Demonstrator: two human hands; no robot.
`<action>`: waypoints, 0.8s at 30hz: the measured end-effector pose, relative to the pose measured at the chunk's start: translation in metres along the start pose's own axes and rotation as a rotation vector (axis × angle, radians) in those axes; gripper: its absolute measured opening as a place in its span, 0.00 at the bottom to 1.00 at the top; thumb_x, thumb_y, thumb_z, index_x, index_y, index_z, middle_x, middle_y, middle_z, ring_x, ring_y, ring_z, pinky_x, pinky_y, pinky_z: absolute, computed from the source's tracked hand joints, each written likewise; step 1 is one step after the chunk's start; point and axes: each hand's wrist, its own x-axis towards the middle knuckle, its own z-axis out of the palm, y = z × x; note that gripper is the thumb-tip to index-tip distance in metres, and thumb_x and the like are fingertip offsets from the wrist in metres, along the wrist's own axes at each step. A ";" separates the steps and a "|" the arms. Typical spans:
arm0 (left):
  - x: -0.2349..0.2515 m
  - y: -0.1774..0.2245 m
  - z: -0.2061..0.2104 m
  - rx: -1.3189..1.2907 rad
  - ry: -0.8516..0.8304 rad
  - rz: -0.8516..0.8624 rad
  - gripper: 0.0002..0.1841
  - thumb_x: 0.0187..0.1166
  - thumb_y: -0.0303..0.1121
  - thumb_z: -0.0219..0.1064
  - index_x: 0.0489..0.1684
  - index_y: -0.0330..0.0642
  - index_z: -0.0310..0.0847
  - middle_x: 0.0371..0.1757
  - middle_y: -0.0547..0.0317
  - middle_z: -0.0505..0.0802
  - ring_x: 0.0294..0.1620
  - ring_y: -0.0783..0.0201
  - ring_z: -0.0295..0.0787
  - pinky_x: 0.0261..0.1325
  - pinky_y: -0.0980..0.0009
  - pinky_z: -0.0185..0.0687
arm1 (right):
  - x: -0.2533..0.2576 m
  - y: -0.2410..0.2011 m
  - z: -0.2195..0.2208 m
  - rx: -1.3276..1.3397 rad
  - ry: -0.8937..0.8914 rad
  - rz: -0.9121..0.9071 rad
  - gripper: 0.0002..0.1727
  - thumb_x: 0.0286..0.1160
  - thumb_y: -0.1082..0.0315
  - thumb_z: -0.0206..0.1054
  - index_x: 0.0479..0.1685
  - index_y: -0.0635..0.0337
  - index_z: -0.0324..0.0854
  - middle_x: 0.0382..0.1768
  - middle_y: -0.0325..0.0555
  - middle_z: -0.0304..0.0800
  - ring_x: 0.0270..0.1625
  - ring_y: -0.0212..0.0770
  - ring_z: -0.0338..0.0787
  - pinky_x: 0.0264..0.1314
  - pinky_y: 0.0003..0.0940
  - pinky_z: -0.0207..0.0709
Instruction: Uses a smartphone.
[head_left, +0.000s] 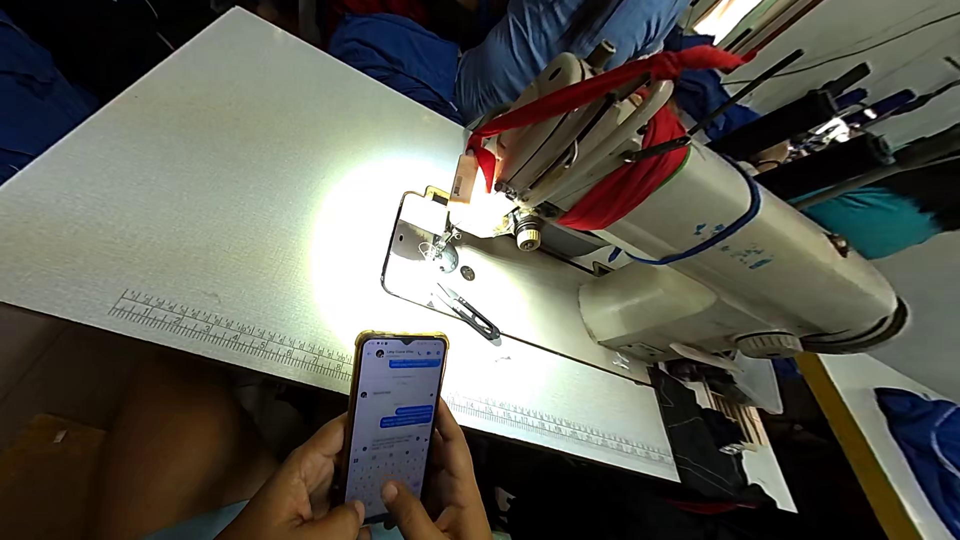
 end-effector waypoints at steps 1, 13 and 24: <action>0.000 0.000 0.000 0.002 0.011 -0.008 0.36 0.70 0.11 0.57 0.83 0.42 0.58 0.71 0.56 0.86 0.65 0.59 0.89 0.56 0.62 0.93 | 0.000 -0.001 -0.002 0.012 -0.033 0.013 0.48 0.75 0.79 0.64 0.88 0.81 0.32 0.76 0.60 0.73 0.70 0.39 0.86 0.63 0.35 0.88; 0.000 0.001 0.002 -0.008 0.086 -0.029 0.36 0.69 0.11 0.58 0.81 0.45 0.58 0.70 0.55 0.88 0.62 0.59 0.91 0.48 0.64 0.95 | 0.002 -0.004 -0.010 0.004 -0.149 0.051 0.53 0.64 0.88 0.61 0.89 0.79 0.26 0.81 0.64 0.66 0.74 0.45 0.83 0.68 0.41 0.87; 0.003 0.001 0.007 0.087 0.177 -0.009 0.32 0.74 0.14 0.62 0.79 0.44 0.60 0.66 0.56 0.90 0.56 0.61 0.94 0.42 0.69 0.94 | 0.002 -0.007 -0.011 0.001 -0.163 0.048 0.47 0.71 0.83 0.57 0.89 0.81 0.28 0.80 0.63 0.68 0.72 0.42 0.85 0.65 0.39 0.88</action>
